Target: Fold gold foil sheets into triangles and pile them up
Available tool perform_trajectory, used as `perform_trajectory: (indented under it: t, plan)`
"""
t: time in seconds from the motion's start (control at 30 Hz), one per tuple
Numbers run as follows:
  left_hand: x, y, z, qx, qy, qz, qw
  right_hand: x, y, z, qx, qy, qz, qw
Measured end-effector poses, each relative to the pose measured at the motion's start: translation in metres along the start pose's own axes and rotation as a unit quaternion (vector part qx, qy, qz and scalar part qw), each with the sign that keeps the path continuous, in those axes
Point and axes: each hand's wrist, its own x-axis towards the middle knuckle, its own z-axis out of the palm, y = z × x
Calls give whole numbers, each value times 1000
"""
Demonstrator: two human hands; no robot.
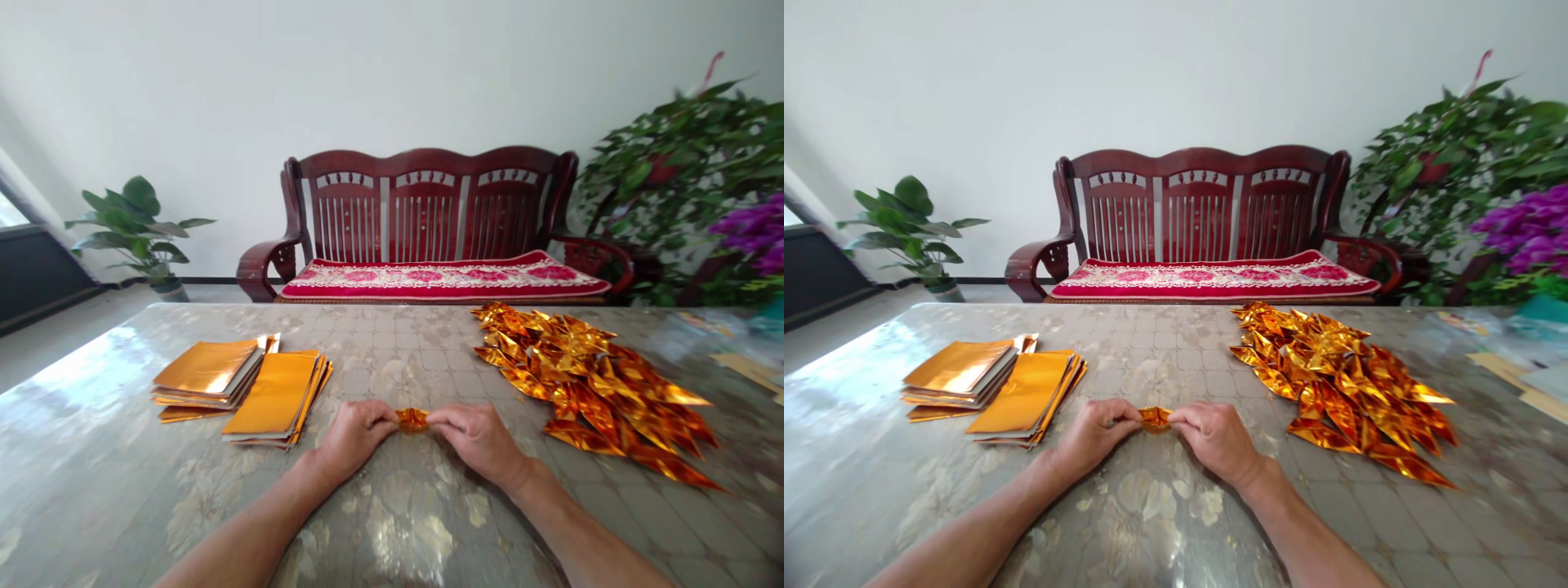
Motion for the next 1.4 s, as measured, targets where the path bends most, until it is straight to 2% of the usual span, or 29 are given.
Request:
perform_trajectory:
  t: [0.33,0.5,0.7,0.9,1.07,1.4]
  plan:
    - [-6,0,1,72,-13,79,994,1,-6,-1,-70,-22,-93,993]
    - [-8,1,-2,76,-37,108,991,0,-7,-3,-94,-44,-129,986]
    - [-9,4,-1,88,-42,135,986,0,-10,-1,-127,-55,-133,981]
    - [-10,8,4,132,-28,133,982,0,-15,2,-150,-31,-132,979]
    - [-10,10,7,162,-2,127,979,0,-16,6,-161,-12,-125,979]
    - [-10,20,11,138,74,108,982,2,-27,14,-145,56,-85,984]
